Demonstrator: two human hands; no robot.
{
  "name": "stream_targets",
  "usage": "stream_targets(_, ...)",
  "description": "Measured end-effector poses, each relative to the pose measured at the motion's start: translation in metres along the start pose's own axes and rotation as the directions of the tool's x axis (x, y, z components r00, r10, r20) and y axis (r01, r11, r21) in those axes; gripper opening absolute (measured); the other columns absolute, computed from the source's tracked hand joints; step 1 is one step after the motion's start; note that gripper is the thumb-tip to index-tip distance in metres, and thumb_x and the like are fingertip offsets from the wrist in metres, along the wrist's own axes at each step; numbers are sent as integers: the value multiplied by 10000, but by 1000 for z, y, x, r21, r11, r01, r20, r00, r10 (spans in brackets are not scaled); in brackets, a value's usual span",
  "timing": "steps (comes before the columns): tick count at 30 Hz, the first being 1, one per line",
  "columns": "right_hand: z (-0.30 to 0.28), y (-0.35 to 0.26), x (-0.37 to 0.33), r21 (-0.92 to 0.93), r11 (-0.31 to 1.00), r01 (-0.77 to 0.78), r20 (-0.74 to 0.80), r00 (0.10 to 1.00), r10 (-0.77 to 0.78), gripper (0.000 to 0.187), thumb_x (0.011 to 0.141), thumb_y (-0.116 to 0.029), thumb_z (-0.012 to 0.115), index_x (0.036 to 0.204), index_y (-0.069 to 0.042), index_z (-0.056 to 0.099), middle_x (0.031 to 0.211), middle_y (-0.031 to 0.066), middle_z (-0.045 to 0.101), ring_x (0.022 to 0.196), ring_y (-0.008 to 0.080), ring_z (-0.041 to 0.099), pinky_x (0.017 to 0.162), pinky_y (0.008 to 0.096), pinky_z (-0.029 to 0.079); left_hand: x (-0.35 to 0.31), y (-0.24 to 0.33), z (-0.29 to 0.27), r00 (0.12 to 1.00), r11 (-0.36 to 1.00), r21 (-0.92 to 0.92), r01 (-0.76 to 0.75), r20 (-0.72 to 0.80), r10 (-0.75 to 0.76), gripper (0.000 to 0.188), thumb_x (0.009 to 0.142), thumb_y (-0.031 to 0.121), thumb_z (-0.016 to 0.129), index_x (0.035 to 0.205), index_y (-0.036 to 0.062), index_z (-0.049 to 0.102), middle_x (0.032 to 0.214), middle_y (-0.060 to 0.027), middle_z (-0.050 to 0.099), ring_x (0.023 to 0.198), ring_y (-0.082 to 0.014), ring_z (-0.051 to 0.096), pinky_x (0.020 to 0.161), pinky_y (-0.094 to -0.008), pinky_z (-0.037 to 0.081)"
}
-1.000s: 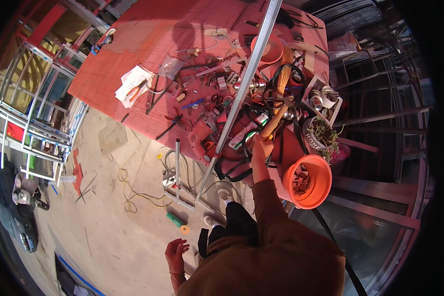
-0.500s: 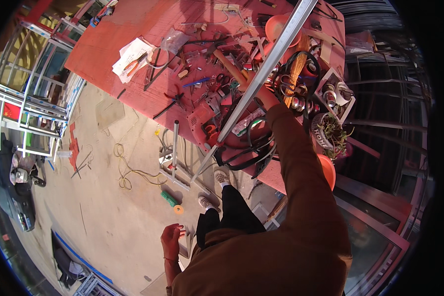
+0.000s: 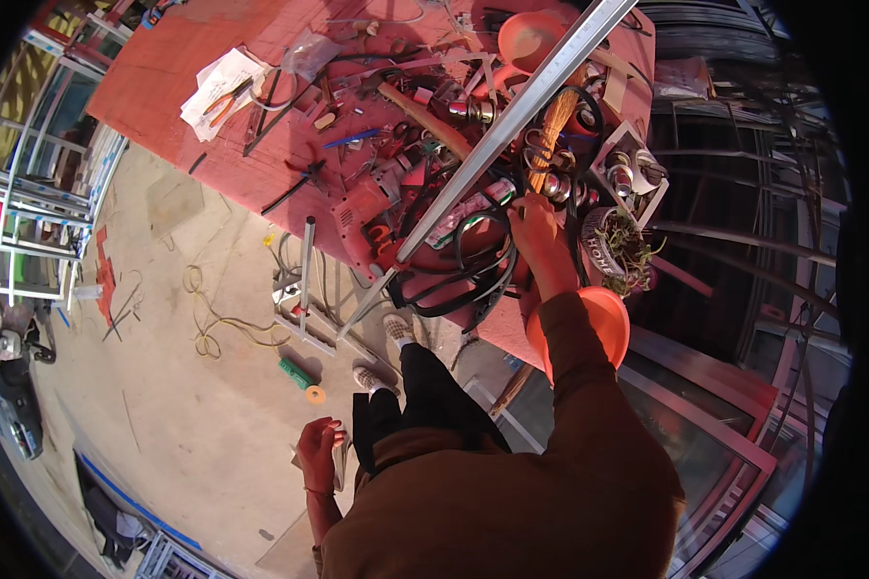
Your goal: The person cleans a window frame using a scraper and a cloth. They scrape the glass surface and wipe it down, then move to a workbench to gather rubber seals before returning to the window frame.
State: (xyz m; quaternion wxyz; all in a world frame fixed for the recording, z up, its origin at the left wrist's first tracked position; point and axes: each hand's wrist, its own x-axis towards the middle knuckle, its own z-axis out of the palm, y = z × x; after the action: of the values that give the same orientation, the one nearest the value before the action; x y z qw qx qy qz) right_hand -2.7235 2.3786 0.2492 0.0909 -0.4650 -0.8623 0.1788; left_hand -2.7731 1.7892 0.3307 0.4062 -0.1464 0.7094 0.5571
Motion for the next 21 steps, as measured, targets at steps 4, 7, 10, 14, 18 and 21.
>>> stream_targets(4, 43, -9, -38, -337, 939, 68, -156, 980, -127, 411, 840, -205, 842, 1187, -24, 716, 1646, 163, 431, 1503, 428, 396, 1192, 534, 402, 3, 11, 3, 999, 999, 22, -43, 31, 42, 261, 1057, 109, 650, 1271, -41, 643, 1154, -166, 759, 961, -244, 767, 852, -339, 613)
stream_targets(7, 44, -5, -34, -306, 952, 32, -216, 971, -102, 433, 873, -190, 796, 1249, -25, 656, 1555, 195, 538, 1403, 410, 525, 1128, 523, 455, -2, 17, -1, 998, 996, 63, -67, 17, 66, 262, 1053, 107, 652, 1264, -47, 647, 1151, -171, 760, 968, -254, 769, 854, -347, 618)
stream_targets(10, 17, -6, -47, 184, 965, -188, -96, 973, 208, 340, 902, -181, 768, 1190, -39, 655, 1364, 202, 673, 1154, 386, 692, 969, 495, 548, -8, 19, -6, 998, 994, 87, -59, -7, 60, 270, 1047, 109, 656, 1265, -49, 648, 1149, -174, 759, 966, -259, 769, 857, -356, 624)
stream_targets(14, -37, -37, -127, 559, 816, -147, -83, 970, 231, 327, 908, -103, 780, 1169, -18, 601, 1020, 161, 730, 857, 265, 725, 784, 376, 560, -9, 29, -1, 999, 994, 106, -34, 33, 31, 281, 1047, 116, 659, 1285, -32, 646, 1164, -157, 759, 988, -248, 757, 880, -354, 610)
stream_targets(18, -74, -108, -245, 649, 760, 37, -133, 989, 66, 375, 884, -11, 803, 1175, 9, 567, 921, 131, 692, 821, 187, 712, 757, 301, 555, -1, 59, 42, 916, 929, 224, -296, 342, 210, 285, 1054, 115, 656, 1317, 8, 648, 1215, -96, 751, 1061, -178, 716, 938, -330, 562)
stream_targets(21, -96, -156, -304, 596, 800, -64, 179, 982, -55, 434, 876, -44, 829, 1211, -5, 557, 946, 150, 682, 895, 264, 750, 809, 354, 576, 1, 79, 95, 699, 867, 69, -494, 625, 348, 404, 1109, 207, 586, 1453, -5, 587, 1417, -142, 655, 1304, -202, 600, 1111, -366, 460)
